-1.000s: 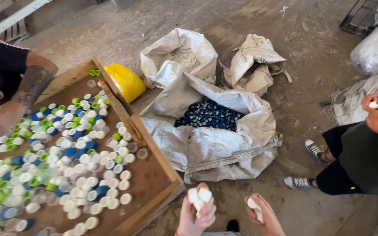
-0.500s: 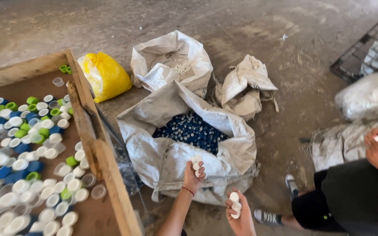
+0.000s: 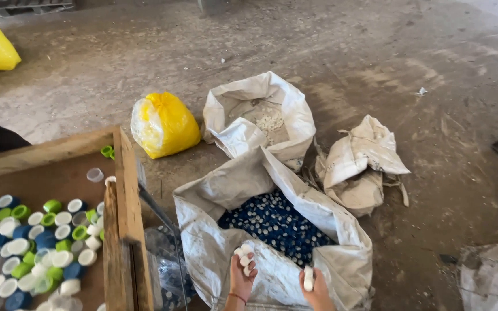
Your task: The person sorts plastic bottle caps by color on a wooden tray. They pick green caps and place them into a large sack on the floor, then pick white caps and place them into a different sack. The person repeats this process throughout the clip.
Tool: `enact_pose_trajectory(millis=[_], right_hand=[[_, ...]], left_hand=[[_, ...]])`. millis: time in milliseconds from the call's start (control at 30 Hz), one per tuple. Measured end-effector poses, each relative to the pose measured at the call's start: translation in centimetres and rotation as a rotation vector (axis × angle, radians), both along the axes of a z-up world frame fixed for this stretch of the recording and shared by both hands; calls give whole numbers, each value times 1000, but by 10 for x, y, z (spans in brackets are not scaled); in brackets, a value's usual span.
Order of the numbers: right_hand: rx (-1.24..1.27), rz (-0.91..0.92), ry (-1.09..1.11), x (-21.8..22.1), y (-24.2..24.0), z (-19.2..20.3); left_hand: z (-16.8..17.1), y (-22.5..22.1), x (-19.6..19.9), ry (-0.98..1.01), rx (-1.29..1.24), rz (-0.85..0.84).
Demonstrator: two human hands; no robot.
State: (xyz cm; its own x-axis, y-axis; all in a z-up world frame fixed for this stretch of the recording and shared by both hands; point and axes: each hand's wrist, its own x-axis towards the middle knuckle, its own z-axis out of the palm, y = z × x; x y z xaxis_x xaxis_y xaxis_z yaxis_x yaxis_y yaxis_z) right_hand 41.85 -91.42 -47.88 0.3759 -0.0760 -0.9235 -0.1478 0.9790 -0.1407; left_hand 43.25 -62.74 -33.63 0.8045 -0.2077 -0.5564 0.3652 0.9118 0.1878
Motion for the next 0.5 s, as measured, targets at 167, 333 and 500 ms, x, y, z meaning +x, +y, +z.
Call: enact_pose_trajectory(millis=[167, 333, 500], right_hand=[[-324, 287, -234, 225, 8, 214], [-365, 214, -428, 399, 11, 330], [-497, 489, -378, 279, 36, 274]], left_hand=[[-43, 29, 26, 35, 40, 103], [-100, 30, 49, 221, -29, 97], [-100, 15, 50, 251, 67, -165]])
